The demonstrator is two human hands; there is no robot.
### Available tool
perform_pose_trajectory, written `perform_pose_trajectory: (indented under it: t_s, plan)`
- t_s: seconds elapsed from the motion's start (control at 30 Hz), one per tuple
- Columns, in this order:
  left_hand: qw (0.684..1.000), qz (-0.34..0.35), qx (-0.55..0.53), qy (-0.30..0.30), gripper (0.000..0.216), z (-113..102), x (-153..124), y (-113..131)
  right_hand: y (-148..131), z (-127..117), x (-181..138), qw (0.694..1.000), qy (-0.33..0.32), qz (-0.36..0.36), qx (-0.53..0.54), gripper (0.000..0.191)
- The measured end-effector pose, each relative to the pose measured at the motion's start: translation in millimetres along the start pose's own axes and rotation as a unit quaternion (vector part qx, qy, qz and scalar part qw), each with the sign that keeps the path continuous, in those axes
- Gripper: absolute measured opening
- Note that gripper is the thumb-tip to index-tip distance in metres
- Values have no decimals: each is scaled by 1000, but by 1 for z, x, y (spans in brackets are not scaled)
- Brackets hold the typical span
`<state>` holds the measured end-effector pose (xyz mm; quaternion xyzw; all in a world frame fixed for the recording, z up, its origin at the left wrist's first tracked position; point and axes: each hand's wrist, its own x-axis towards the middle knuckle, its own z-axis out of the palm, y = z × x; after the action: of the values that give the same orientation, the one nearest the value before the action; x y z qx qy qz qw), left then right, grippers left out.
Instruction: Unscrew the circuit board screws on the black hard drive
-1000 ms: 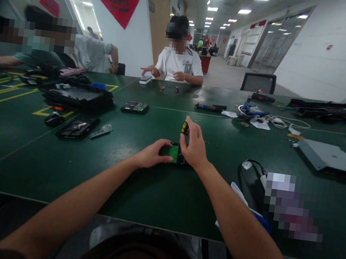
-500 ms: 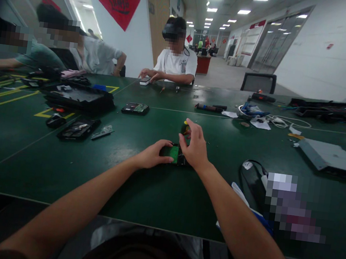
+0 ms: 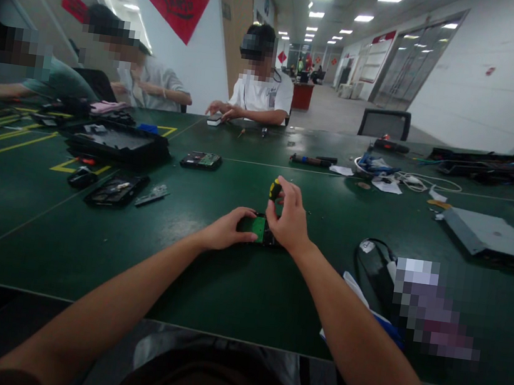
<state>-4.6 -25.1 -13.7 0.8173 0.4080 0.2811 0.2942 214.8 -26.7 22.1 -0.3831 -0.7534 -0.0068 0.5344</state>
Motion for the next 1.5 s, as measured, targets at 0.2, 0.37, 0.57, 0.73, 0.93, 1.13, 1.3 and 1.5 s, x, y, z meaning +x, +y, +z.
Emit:
perform_pose_trajectory:
  t_s: [0.2,0.37,0.57,0.73,0.93,1.13,1.3,1.5]
  plan:
    - [1000,-1,4,1,61,0,0,-1,1,-1,0,1000,7,-4,-18,62]
    - [1000,2,1,0,62,1,1,-2,2,0,0,1000,11,-8,-15,62]
    - [1000,-1,0,1,62,1,1,-1,1,-2,1,999,4,-9,-34,63]
    - [1000,1,-1,2,62,1,0,0,-1,-2,1,1000,-3,-9,-21,66]
    - [1000,2,-4,7,61,1,0,0,-1,-1,1,1000,3,3,-26,67]
    - [1000,7,-1,5,61,0,0,1,0,1,-1,1000,-7,4,-8,65]
    - [1000,8,-8,6,61,0,0,1,-1,-1,0,1000,-7,-6,-25,64]
    - [1000,-7,-7,-2,61,-1,1,2,-1,0,-1,1000,-10,5,-11,64]
